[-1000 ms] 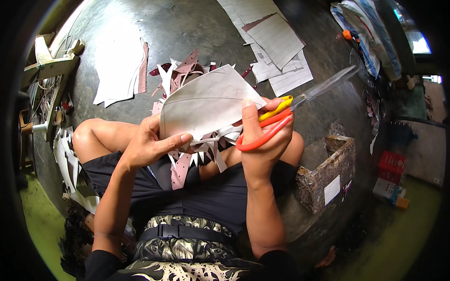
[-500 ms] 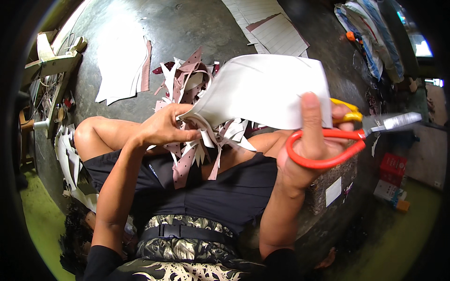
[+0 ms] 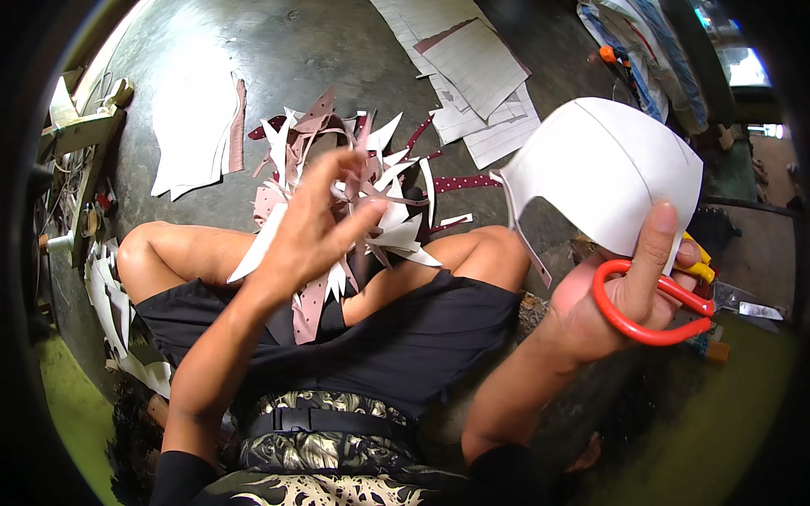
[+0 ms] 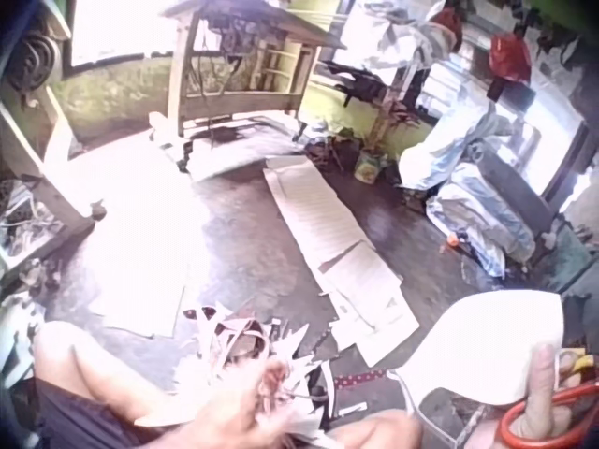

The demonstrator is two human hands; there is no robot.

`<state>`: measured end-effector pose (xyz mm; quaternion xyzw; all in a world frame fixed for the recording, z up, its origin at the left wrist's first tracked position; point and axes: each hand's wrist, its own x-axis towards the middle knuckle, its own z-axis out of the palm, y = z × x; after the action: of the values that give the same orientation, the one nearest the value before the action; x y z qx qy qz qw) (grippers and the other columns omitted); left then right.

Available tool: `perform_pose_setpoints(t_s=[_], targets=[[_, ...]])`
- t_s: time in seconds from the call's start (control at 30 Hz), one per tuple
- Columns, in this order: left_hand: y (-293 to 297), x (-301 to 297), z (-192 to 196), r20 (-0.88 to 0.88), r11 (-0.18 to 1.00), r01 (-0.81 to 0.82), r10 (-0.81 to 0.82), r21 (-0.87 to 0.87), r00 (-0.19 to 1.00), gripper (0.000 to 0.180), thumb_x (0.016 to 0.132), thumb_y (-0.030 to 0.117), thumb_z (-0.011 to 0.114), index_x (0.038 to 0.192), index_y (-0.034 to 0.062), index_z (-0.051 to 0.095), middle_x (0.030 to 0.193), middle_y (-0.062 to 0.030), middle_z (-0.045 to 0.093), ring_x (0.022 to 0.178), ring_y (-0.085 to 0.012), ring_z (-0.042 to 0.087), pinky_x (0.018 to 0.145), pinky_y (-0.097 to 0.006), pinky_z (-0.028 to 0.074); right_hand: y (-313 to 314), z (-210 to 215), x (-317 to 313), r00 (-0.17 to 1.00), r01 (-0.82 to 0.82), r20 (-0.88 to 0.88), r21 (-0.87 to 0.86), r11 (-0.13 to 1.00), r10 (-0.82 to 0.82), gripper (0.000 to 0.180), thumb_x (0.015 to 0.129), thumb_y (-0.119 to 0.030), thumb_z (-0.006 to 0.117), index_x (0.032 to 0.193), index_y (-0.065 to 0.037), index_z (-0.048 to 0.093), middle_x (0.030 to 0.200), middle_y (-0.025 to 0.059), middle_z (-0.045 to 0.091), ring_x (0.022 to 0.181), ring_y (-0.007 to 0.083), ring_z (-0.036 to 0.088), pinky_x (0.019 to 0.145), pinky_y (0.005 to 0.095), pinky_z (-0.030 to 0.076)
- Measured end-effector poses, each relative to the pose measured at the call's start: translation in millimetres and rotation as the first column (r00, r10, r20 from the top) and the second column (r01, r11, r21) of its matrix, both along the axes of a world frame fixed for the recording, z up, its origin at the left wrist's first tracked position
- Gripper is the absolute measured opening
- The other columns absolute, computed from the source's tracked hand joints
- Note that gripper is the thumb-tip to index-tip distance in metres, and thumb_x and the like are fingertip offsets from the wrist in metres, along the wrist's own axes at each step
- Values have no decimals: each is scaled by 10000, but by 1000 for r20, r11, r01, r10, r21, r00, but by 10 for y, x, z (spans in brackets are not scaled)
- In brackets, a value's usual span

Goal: The person sits cross-legged on the floor and uses red-handled scissors to cut white paper along drawn lines. They repeatedly pick up sheets, cut them into shapes, and place the finished pieces aside.

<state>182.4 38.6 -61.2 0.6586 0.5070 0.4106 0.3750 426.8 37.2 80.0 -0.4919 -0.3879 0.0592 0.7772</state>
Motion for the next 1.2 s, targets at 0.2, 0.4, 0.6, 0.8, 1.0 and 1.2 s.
perform_pose_setpoints(t_s=[0.2,0.4,0.6,0.8,1.0,1.2], targets=[[-218,710,367,857,190,881,391,-433,337,602,1003,616,624,1230,59,593,1203,-108,732,924,-155,687,778,-319,570,-114,-184,-300,998,-48,-48,0,999,48,201,912,-36,810,912,-22,610,918,12,600,854,111,623,836,296,545],[-364,333,87,902,247,916,377,-317,210,263,1091,368,590,1042,110,603,701,26,562,524,-87,454,439,-242,339,-147,-244,37,995,100,23,-51,994,-99,340,879,-72,843,945,-22,514,938,59,562,858,155,598,835,331,534],[-206,-683,-159,462,526,393,0,-754,887,335,1085,325,605,1197,10,626,680,-93,673,547,-160,633,496,-283,518,-160,-107,352,982,76,-172,-22,997,-78,208,889,-51,839,865,-39,633,935,30,629,880,131,618,871,323,533],[-366,-283,147,-502,998,52,-61,-32,863,971,866,332,852,1613,34,307,1525,-282,443,1327,-481,529,1069,-503,491,-117,-42,-58,980,10,-200,29,1000,-4,203,910,-64,823,819,-97,645,860,0,652,845,116,630,865,323,526],[-97,334,-469,-170,911,397,-411,-111,896,481,943,135,662,1395,6,557,1127,-293,658,988,-478,668,824,-538,541,-68,76,-167,972,152,184,-35,988,-144,123,923,-114,818,935,-62,707,944,52,655,927,180,641,898,356,536],[63,399,-328,-337,992,56,-14,114,941,535,873,82,685,1364,-52,521,1156,-283,617,915,-449,685,765,-507,570,-84,379,10,995,74,63,90,993,-80,340,1027,-119,608,1280,95,684,1263,232,628,1182,324,623,1080,483,484]])
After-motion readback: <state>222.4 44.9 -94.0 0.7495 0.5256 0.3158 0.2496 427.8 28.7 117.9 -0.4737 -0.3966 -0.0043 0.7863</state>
